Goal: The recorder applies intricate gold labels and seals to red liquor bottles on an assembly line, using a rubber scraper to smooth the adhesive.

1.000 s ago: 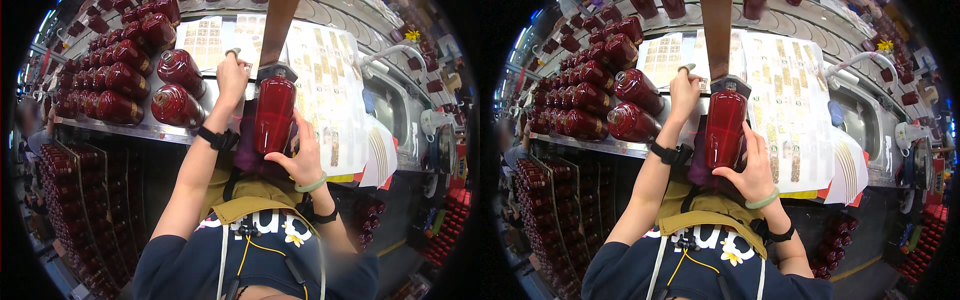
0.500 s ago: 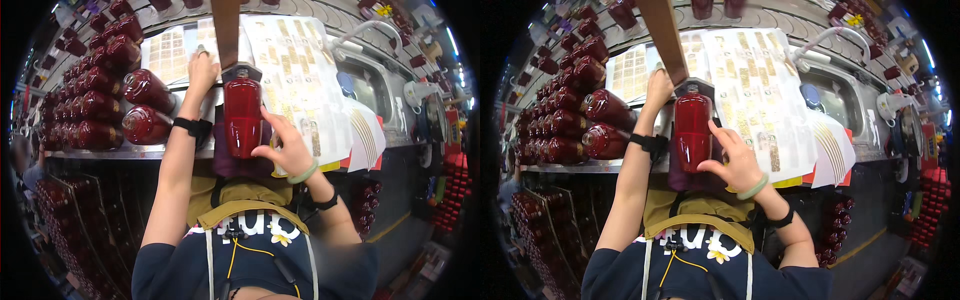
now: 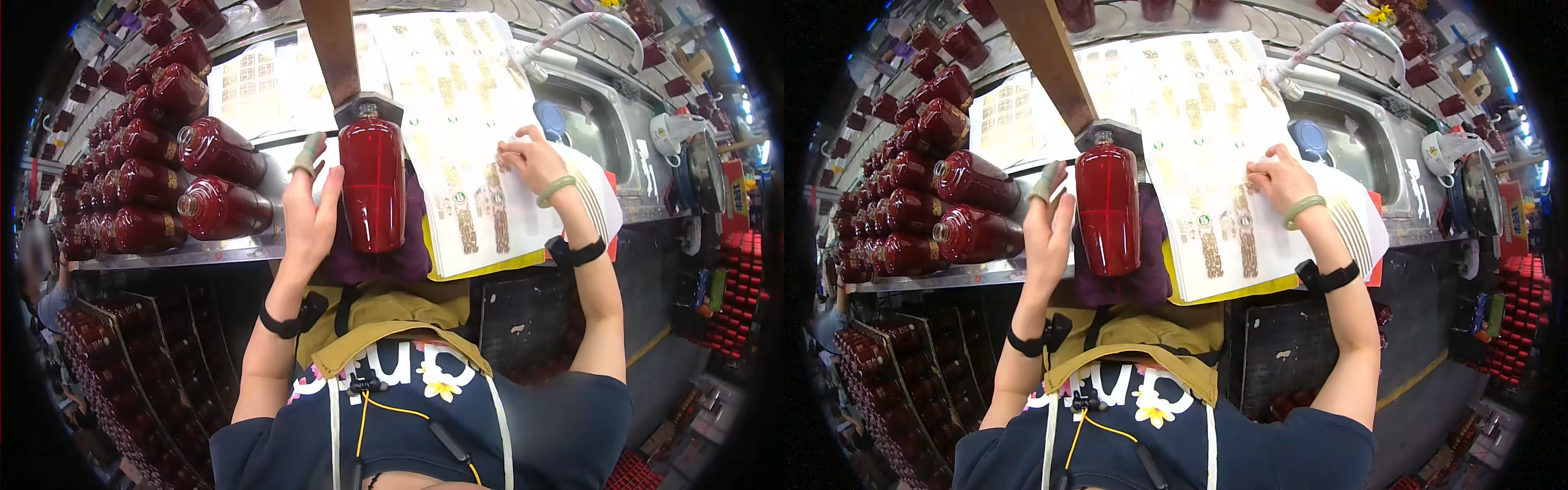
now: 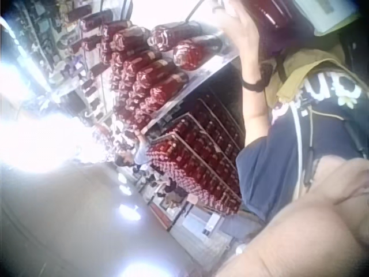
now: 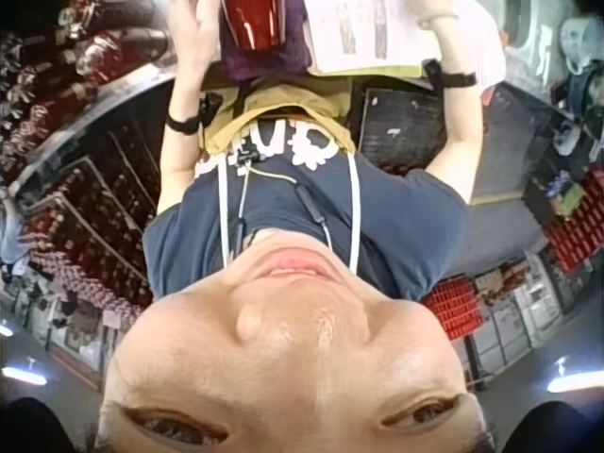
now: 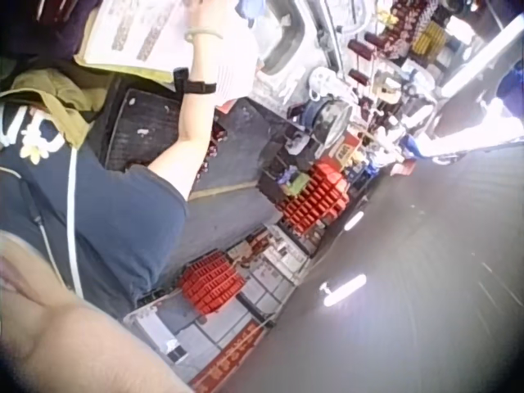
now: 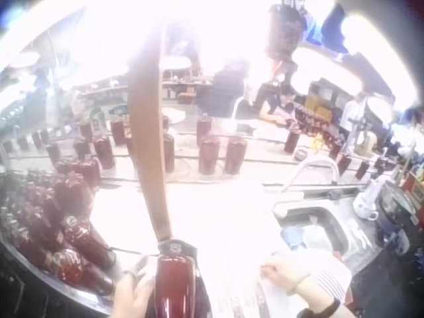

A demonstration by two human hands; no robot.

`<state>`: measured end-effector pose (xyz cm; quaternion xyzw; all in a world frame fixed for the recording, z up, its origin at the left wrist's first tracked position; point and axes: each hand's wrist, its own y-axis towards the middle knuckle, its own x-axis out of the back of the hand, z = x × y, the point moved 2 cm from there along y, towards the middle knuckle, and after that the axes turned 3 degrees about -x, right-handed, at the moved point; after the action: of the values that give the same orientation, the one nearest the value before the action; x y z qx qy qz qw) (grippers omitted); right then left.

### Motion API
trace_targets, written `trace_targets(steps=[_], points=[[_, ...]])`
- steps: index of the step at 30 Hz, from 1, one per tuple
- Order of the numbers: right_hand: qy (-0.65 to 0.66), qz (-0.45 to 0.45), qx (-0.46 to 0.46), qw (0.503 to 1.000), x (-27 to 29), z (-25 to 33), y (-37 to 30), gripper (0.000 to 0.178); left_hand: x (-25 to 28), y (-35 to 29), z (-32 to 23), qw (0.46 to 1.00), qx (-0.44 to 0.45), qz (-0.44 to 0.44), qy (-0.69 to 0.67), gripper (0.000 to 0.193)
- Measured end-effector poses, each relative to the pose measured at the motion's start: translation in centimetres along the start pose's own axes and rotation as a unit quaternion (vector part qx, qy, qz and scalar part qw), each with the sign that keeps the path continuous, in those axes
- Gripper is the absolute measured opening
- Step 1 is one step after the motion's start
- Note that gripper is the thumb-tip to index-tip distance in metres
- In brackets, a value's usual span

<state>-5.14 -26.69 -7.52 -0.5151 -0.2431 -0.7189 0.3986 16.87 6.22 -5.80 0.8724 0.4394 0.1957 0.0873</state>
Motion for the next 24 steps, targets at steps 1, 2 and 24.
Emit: trace_targets(steps=[1,2,24], points=[[-0.012,0.008,0.005,1.000,0.5,0.0,0.1,0.025,0.2,-0.8,-0.1,1.000,0.016,0.009,-0.006,0.050],[-0.023,0.016,0.010,1.000,0.9,0.3,0.3,0.024,0.0,-1.6,-0.3,0.997,0.046,0.012,-0.058,0.051],[0.149,-0.029,0.075,0.986,1.5,13.6,-5.9,0.047,-0.4,8.0,6.6,0.898,-0.121,0.126,0.404,0.019]])
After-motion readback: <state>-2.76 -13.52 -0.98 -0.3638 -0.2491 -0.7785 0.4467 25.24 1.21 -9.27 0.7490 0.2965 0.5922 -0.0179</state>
